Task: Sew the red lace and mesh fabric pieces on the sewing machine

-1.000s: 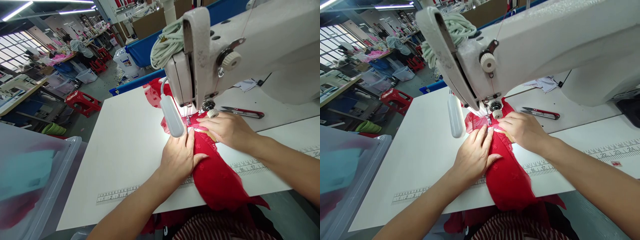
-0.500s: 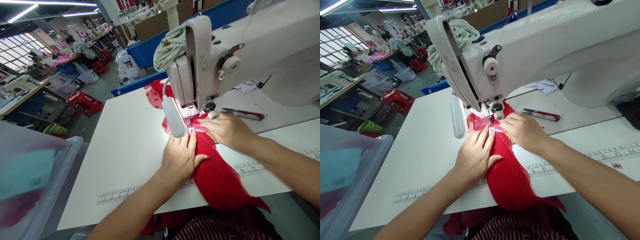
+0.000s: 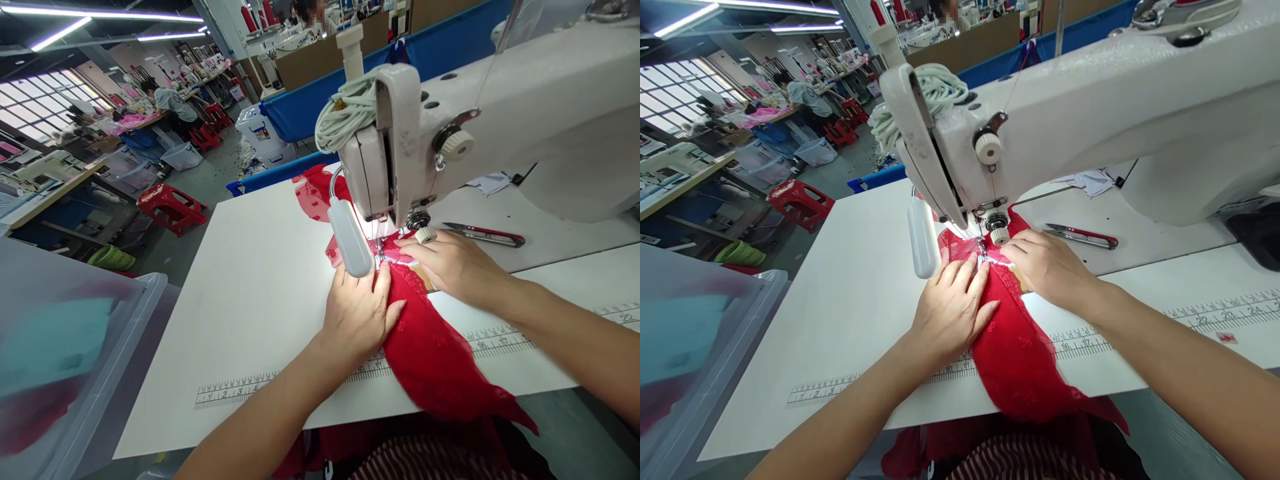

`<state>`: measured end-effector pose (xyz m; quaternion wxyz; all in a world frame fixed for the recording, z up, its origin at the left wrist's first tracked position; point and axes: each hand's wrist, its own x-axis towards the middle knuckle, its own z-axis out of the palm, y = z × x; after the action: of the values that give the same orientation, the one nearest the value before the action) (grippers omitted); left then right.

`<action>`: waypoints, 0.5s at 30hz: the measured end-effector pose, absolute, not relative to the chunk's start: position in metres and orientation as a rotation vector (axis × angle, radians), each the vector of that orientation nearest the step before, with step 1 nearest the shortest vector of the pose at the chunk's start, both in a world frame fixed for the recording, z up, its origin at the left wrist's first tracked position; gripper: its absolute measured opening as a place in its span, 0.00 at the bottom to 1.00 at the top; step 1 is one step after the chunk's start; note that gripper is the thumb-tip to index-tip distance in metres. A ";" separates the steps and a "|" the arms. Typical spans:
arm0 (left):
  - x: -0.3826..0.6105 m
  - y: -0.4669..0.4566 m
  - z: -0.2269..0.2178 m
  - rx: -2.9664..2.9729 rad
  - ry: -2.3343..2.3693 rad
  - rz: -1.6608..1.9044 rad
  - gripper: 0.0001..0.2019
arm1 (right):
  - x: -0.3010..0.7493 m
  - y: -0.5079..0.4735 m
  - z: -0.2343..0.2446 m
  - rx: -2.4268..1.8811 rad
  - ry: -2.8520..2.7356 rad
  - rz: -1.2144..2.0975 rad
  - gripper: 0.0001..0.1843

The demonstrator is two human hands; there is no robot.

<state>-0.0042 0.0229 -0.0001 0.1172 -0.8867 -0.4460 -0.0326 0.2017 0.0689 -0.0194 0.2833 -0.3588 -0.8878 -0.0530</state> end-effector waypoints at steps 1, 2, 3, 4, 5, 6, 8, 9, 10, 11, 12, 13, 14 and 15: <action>-0.004 0.023 0.000 -2.596 -1.314 -0.103 0.27 | 0.202 0.069 -0.020 -0.957 -2.374 -0.131 0.17; -0.004 0.024 -0.001 -2.596 -1.321 -0.113 0.26 | 0.202 0.069 -0.021 -0.960 -2.373 -0.117 0.17; -0.004 0.024 -0.001 -2.595 -1.330 -0.125 0.24 | 0.202 0.069 -0.022 -0.973 -2.373 -0.089 0.17; -0.004 0.025 -0.001 -2.596 -1.340 -0.136 0.23 | 0.202 0.069 -0.022 -0.990 -2.369 -0.058 0.18; -0.005 0.025 -0.001 -2.598 -1.350 -0.148 0.22 | 0.202 0.069 -0.022 -1.007 -2.365 -0.032 0.19; -0.005 0.025 0.000 -2.602 -1.360 -0.166 0.21 | 0.202 0.068 -0.021 -1.020 -2.357 -0.011 0.20; -0.008 0.026 0.001 -2.613 -1.376 -0.237 0.21 | 0.200 0.067 -0.019 -1.007 -2.344 -0.033 0.23; -0.009 0.026 0.002 -2.619 -1.379 -0.296 0.21 | 0.198 0.067 -0.018 -0.991 -2.338 -0.051 0.23; -0.011 0.027 0.004 -2.623 -1.379 -0.370 0.21 | 0.197 0.067 -0.017 -0.961 -2.329 -0.077 0.23; -0.013 0.029 0.005 -2.623 -1.368 -0.463 0.21 | 0.196 0.068 -0.017 -0.931 -2.339 -0.118 0.22; -0.015 0.032 0.006 -2.617 -1.368 -0.573 0.21 | 0.195 0.070 -0.016 -0.905 -2.347 -0.134 0.21; -0.017 0.035 0.007 -2.603 -1.377 -0.696 0.21 | 0.195 0.072 -0.016 -0.897 -2.316 -0.046 0.19; -0.019 0.040 0.009 -2.561 -1.431 -0.834 0.20 | 0.194 0.073 -0.017 -0.917 -2.264 0.036 0.17; -0.021 0.045 0.010 -2.514 -1.526 -0.935 0.20 | 0.194 0.075 -0.017 -0.932 -2.256 0.029 0.16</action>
<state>-0.0212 0.0453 0.0104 0.0278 -0.8144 -0.4943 -0.3029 0.1938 0.0751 -0.0168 0.3432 -0.3588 -0.8680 0.0113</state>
